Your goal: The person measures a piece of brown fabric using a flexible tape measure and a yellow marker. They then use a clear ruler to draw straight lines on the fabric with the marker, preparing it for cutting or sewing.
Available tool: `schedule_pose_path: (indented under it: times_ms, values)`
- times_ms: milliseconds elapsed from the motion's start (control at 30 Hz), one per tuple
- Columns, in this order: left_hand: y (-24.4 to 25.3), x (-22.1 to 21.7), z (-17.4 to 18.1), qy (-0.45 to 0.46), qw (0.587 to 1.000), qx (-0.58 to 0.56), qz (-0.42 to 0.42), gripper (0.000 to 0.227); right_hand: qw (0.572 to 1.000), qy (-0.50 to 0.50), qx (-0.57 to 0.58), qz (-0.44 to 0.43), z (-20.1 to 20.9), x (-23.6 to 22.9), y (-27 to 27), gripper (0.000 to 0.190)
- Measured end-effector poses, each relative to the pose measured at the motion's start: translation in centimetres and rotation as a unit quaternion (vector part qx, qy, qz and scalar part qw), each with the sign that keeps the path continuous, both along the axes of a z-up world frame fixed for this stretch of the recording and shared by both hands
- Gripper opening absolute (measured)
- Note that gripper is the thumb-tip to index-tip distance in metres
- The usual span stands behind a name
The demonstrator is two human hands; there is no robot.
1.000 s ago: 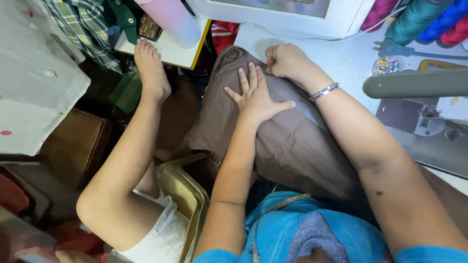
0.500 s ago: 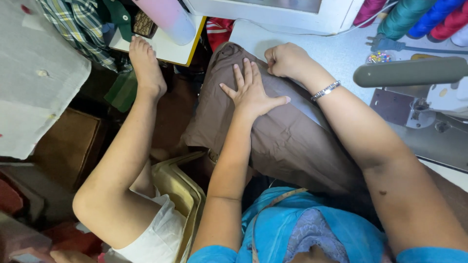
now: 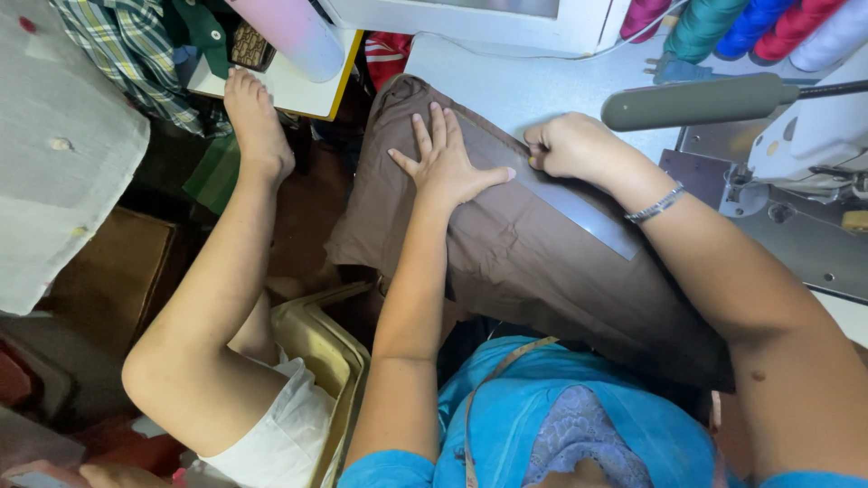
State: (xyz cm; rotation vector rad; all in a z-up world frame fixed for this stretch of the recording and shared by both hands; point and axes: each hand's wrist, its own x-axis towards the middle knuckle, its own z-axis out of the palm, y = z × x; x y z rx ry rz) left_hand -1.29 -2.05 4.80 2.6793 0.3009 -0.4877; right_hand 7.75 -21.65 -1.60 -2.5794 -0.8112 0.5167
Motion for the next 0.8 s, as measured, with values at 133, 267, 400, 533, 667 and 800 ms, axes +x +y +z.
schedule_pose_path:
  times_ms: [133, 267, 400, 533, 667, 800]
  values:
    - [0.0, 0.0, -0.1, -0.008, 1.0, 0.0, 0.001, 0.128, 0.999, 0.036, -0.023, -0.019, 2.3, -2.2, -2.6, 0.015]
    - [0.0, -0.1, -0.2, -0.016, 1.0, 0.001, 0.001, 0.129, 1.0, 0.019, -0.01, -0.013, 0.7, -2.5, -3.6, 0.014]
    - [0.0, 0.1, -0.3, -0.008, 1.0, 0.005, -0.001, 0.13, 1.0, -0.006, 0.029, -0.012, -1.2, -1.1, -1.9, 0.014]
    - [0.0, 0.1, -0.6, -0.007, 1.0, 0.01, 0.002, 0.132, 0.997, -0.03, 0.07, -0.004, -3.4, 1.5, 1.4, 0.016]
    - [0.0, 0.2, -0.5, -0.008, 1.0, 0.008, 0.003, 0.132, 0.996, -0.029, 0.082, -0.01, -3.2, 2.4, 2.7, 0.013]
    - [0.0, 0.1, -0.4, -0.003, 1.0, 0.01, 0.002, 0.131, 0.999, -0.021, 0.036, 0.004, -2.2, 1.3, 1.1, 0.012]
